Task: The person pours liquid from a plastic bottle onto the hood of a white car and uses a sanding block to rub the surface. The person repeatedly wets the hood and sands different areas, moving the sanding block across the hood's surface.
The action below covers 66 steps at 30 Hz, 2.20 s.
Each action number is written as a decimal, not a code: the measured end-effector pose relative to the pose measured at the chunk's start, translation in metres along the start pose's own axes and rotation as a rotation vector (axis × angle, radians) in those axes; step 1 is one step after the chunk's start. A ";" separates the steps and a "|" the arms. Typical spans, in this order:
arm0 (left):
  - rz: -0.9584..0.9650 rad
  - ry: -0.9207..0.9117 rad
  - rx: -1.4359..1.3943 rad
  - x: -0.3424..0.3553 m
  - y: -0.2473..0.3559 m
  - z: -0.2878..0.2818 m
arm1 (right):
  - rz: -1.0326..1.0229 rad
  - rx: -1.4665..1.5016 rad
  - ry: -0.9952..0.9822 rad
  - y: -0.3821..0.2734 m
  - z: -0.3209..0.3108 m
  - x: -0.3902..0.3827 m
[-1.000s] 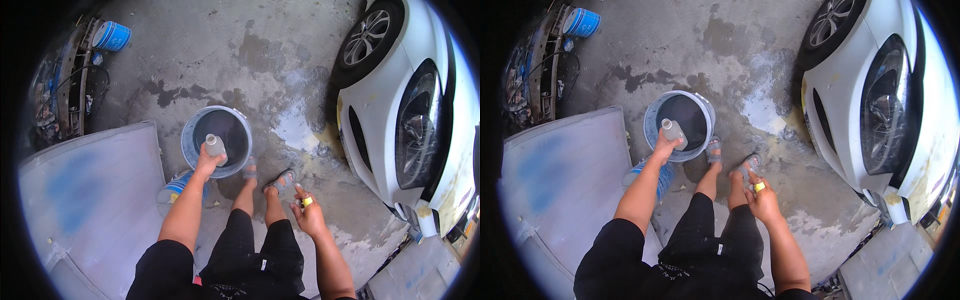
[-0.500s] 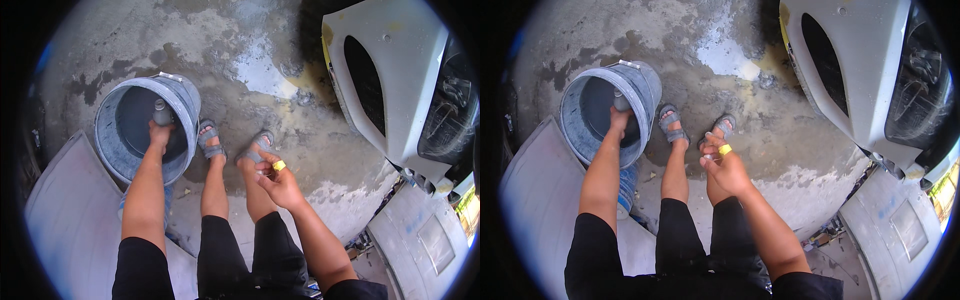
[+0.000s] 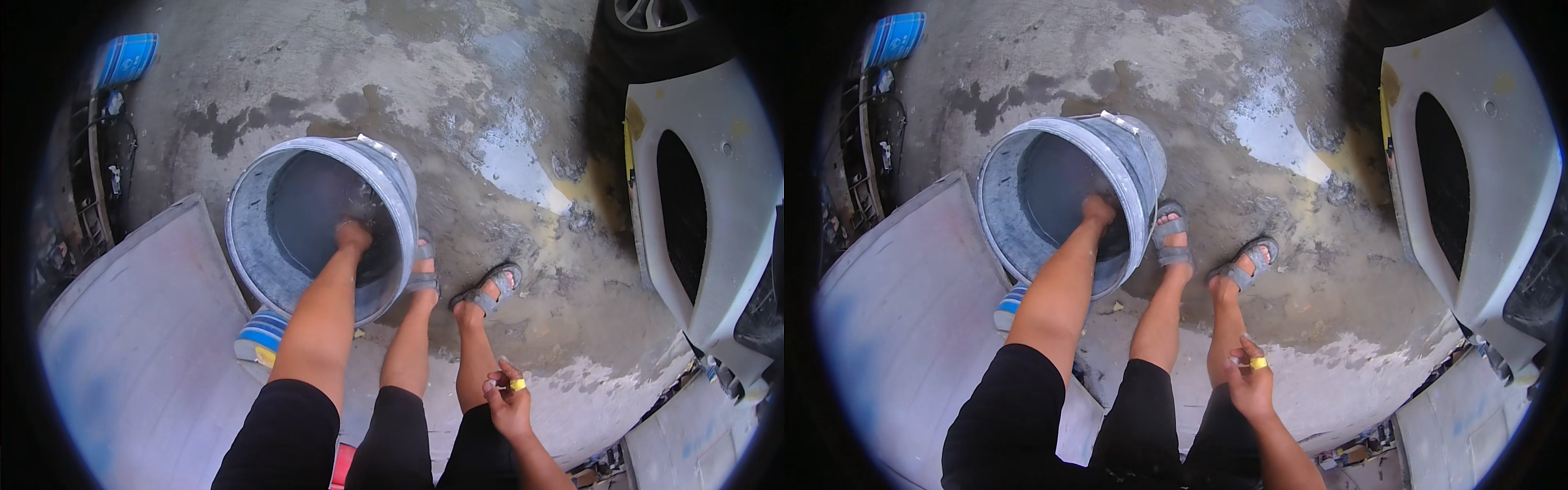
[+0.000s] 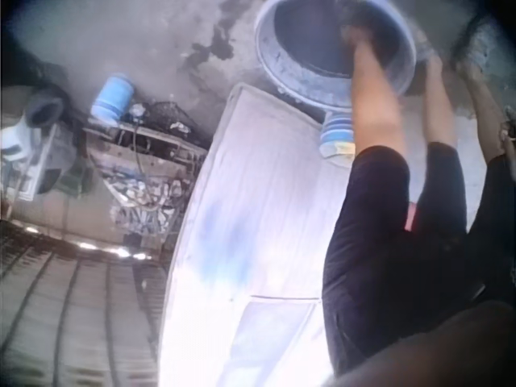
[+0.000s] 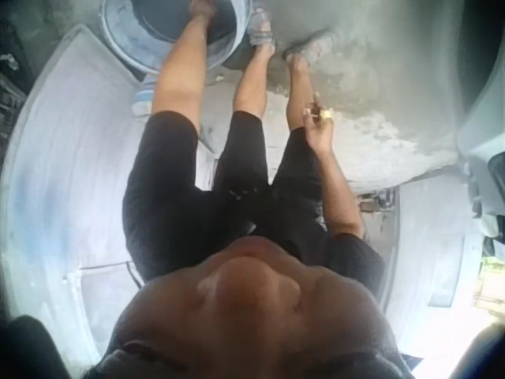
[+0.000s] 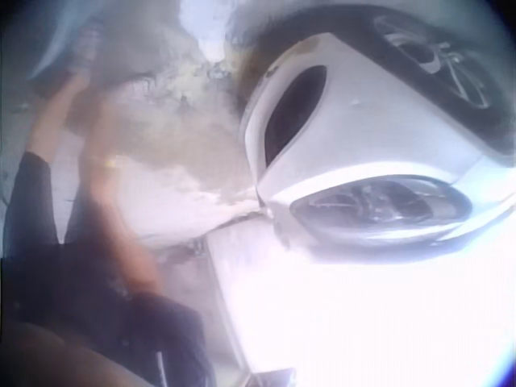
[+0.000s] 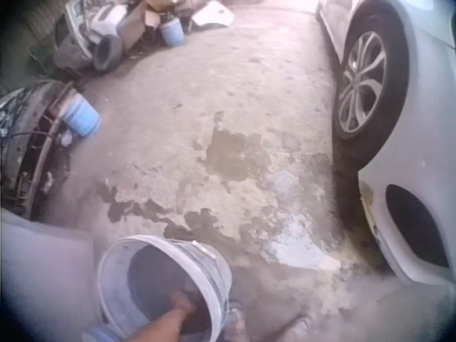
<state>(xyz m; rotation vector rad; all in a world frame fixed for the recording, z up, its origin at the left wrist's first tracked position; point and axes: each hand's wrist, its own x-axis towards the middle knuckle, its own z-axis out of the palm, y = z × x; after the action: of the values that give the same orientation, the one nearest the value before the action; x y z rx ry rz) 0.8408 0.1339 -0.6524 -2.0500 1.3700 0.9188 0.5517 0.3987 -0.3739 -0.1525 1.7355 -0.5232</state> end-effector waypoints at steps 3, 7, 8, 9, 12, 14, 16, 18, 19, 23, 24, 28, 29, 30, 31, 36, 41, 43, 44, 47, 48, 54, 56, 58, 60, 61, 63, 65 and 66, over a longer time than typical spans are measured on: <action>0.072 0.119 -0.202 -0.004 -0.015 -0.001 | -0.017 -0.113 0.007 0.034 -0.004 -0.022; -0.099 0.022 -0.368 -0.007 -0.005 -0.003 | -0.109 -0.314 0.015 0.075 -0.006 -0.038; -0.134 0.023 -0.398 0.001 -0.009 0.004 | -0.116 -0.360 0.007 0.077 -0.005 -0.036; -0.167 0.015 -0.430 0.008 -0.011 0.016 | -0.091 -0.347 0.008 0.071 -0.004 -0.034; -0.144 0.044 -0.339 0.034 -0.041 0.044 | -0.042 -0.304 0.016 0.069 0.000 -0.029; -0.137 0.073 -0.276 0.052 -0.066 0.055 | -0.041 -0.313 0.001 0.069 0.001 -0.028; -0.145 -0.048 -0.230 0.050 -0.047 0.051 | -0.059 -0.340 0.015 0.063 0.001 -0.028; -0.180 -0.301 -0.195 0.039 -0.021 0.024 | -0.050 -0.352 0.036 0.060 0.000 -0.028; -0.191 -0.213 -0.330 0.038 -0.022 0.029 | -0.048 -0.356 0.038 0.059 -0.001 -0.029; -0.229 -0.089 -0.468 0.052 -0.057 0.053 | -0.090 -0.371 -0.003 0.066 0.000 -0.027; -0.272 -0.118 -0.516 0.053 -0.051 0.055 | -0.096 -0.366 0.004 0.062 0.001 -0.026; -0.140 0.152 -0.538 0.025 -0.016 0.039 | -0.060 -0.379 0.026 0.045 0.000 -0.026; -0.155 0.093 -0.566 0.035 -0.014 0.049 | -0.057 -0.395 0.039 0.044 -0.001 -0.026; -0.187 0.055 -0.588 0.041 -0.022 0.047 | -0.052 -0.399 0.032 0.043 -0.001 -0.027; -0.160 0.101 -0.670 0.069 -0.062 0.063 | -0.058 -0.398 -0.003 0.042 0.001 -0.026; -0.026 0.230 -0.582 0.083 -0.060 0.098 | -0.180 -0.521 0.014 0.055 -0.002 -0.024; 0.005 0.215 -0.445 0.087 -0.068 0.099 | -0.129 -0.487 0.000 0.049 0.000 -0.022; 0.025 0.212 -0.384 0.092 -0.070 0.100 | -0.187 -0.502 0.021 0.052 0.000 -0.023; 0.043 0.206 -0.346 0.094 -0.068 0.103 | -0.217 -0.507 0.028 0.053 0.000 -0.023; 0.138 0.300 -0.119 0.121 -0.127 0.101 | -0.135 -0.396 -0.074 0.062 0.001 -0.024; 0.087 0.195 -0.257 0.111 -0.082 0.113 | -0.145 -0.457 -0.039 0.060 -0.001 -0.022; -0.121 0.080 -0.647 0.074 -0.053 0.088 | -0.125 -0.429 -0.035 0.079 -0.005 -0.022; -0.148 0.079 -0.728 0.071 -0.052 0.086 | -0.123 -0.422 -0.038 0.080 -0.005 -0.022; -0.172 0.097 -0.826 0.071 -0.054 0.085 | -0.122 -0.415 -0.046 0.078 -0.005 -0.022; -0.193 0.119 -0.980 0.071 -0.056 0.080 | -0.123 -0.424 -0.058 0.072 -0.005 -0.021; -0.192 0.110 -1.043 0.064 -0.044 0.075 | -0.120 -0.436 -0.048 0.068 -0.005 -0.020; -0.164 0.050 -1.090 0.045 -0.024 0.053 | -0.135 -0.453 -0.033 0.060 -0.008 -0.019; 0.083 0.185 -0.598 0.032 -0.022 0.030 | -0.176 -0.420 -0.042 0.064 -0.010 -0.018; 0.085 0.188 -0.616 0.017 -0.013 0.015 | -0.195 -0.396 -0.039 0.068 -0.012 -0.018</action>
<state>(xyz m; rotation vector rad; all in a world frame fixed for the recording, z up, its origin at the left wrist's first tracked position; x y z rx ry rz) 0.8532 0.1393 -0.6750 -2.5991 1.3948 1.3417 0.5571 0.4689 -0.3855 -0.6139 1.7796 -0.3083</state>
